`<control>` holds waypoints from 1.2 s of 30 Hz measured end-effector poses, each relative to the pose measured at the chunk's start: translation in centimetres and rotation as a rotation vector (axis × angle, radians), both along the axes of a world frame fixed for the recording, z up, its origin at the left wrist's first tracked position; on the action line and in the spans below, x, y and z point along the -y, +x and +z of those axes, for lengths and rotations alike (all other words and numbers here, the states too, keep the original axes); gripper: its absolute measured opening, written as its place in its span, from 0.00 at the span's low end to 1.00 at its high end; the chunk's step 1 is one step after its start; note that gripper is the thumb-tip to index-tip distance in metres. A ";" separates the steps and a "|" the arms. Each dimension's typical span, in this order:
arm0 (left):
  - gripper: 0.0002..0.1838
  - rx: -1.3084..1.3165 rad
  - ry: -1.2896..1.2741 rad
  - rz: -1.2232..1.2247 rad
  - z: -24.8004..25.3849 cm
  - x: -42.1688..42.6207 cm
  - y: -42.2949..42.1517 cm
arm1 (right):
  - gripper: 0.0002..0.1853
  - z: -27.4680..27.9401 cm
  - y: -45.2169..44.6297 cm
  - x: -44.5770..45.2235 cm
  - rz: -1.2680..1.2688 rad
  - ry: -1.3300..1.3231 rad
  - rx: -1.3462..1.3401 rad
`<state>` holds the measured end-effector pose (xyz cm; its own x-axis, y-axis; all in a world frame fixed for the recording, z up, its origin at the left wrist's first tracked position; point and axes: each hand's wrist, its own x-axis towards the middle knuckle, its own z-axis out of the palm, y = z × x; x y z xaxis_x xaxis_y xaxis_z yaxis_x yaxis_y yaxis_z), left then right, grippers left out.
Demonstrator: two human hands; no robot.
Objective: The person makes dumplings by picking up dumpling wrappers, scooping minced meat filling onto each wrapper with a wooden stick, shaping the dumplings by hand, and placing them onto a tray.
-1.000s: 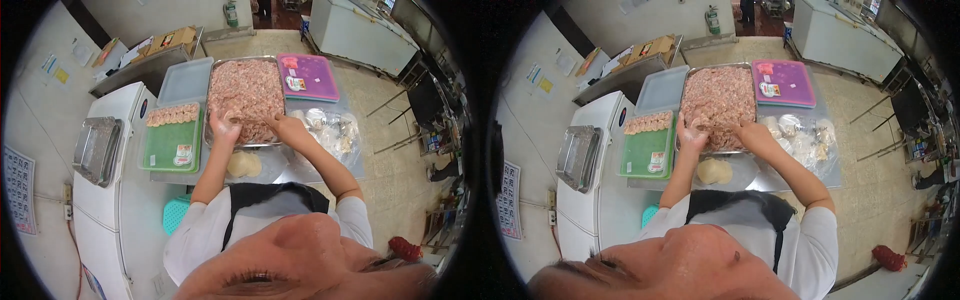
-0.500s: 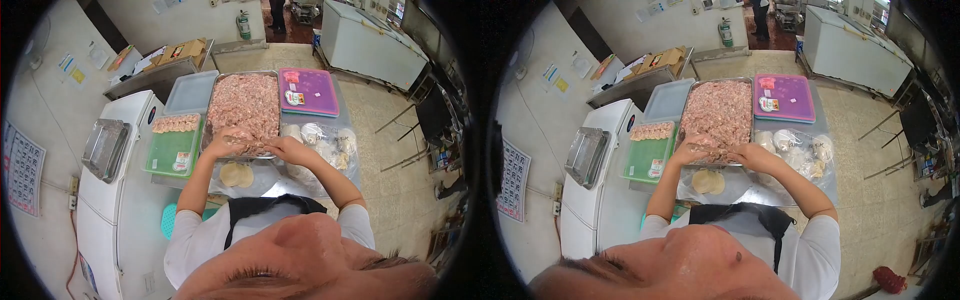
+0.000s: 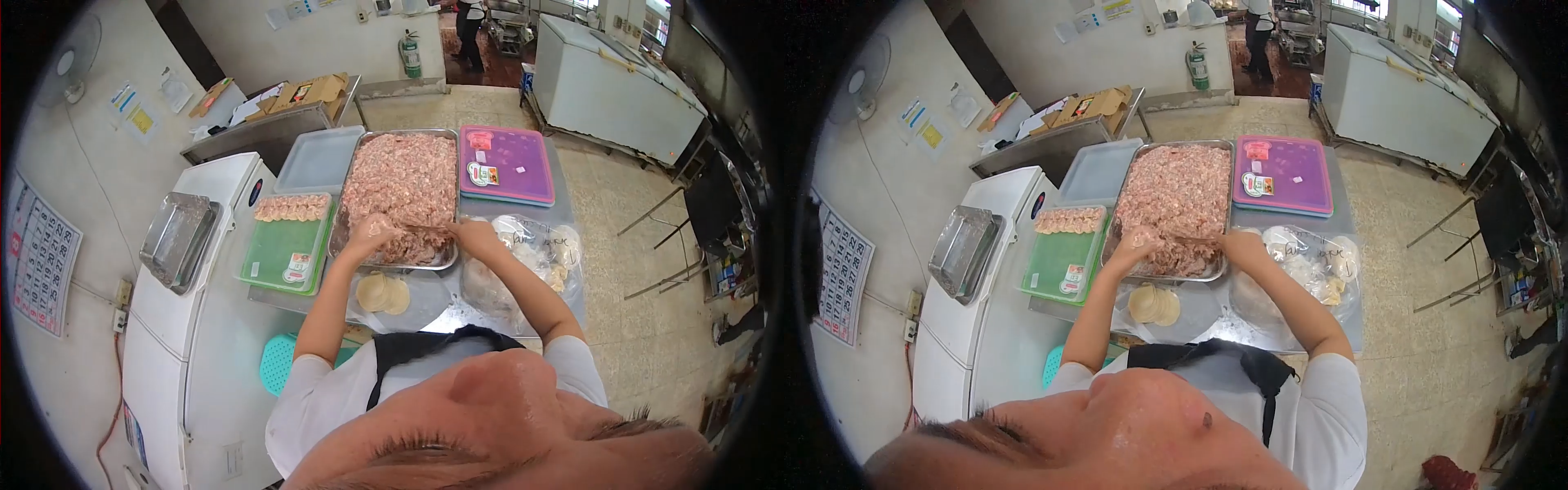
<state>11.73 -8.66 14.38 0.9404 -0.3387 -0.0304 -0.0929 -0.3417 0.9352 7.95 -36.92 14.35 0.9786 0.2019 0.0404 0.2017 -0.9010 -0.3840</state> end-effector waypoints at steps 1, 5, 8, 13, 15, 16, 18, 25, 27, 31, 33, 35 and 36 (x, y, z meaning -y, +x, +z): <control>0.21 0.016 -0.051 0.022 1.6 0.2 -1.1 | 0.16 0.0 -0.8 0.6 0.056 -0.062 0.014; 0.26 0.280 0.039 -0.092 3.2 0.3 -1.6 | 0.16 1.6 -2.5 1.7 0.119 0.216 0.159; 0.28 0.394 0.195 -0.164 3.2 0.2 -0.7 | 0.16 3.5 -4.8 -0.5 0.287 0.519 0.147; 0.28 0.419 0.357 -0.115 3.4 0.4 -0.8 | 0.15 4.4 -4.4 -1.0 0.245 0.188 0.217; 0.27 0.149 0.200 -0.146 2.3 0.0 0.6 | 0.14 6.8 -5.6 -2.4 0.125 -0.017 0.386; 0.27 0.011 0.123 -0.161 1.8 -0.4 1.3 | 0.15 6.2 -5.4 -2.9 0.137 -0.011 0.382; 0.28 0.106 0.216 -0.160 1.2 -0.5 2.5 | 0.15 2.6 -4.4 -3.9 0.162 0.002 0.362; 0.30 0.355 -0.029 -0.328 3.0 -4.7 3.0 | 0.16 3.2 -4.0 -2.8 -0.181 0.065 0.128; 0.28 0.553 -0.013 -0.343 4.0 -5.5 3.3 | 0.15 5.1 -5.1 -5.3 -0.078 0.319 0.189; 0.26 0.516 0.115 -0.360 5.7 -7.0 3.6 | 0.15 4.9 -4.4 -10.1 0.098 0.338 0.130; 0.21 0.487 0.153 -0.399 5.2 -7.8 4.6 | 0.15 4.9 -3.3 -10.2 0.094 0.183 0.134; 0.19 0.434 0.040 -0.414 4.5 -8.9 5.5 | 0.16 6.3 -3.6 -9.8 0.016 0.312 0.163; 0.19 0.407 -0.013 -0.423 4.9 -9.4 5.6 | 0.16 6.9 -3.7 -9.9 -0.026 0.379 0.178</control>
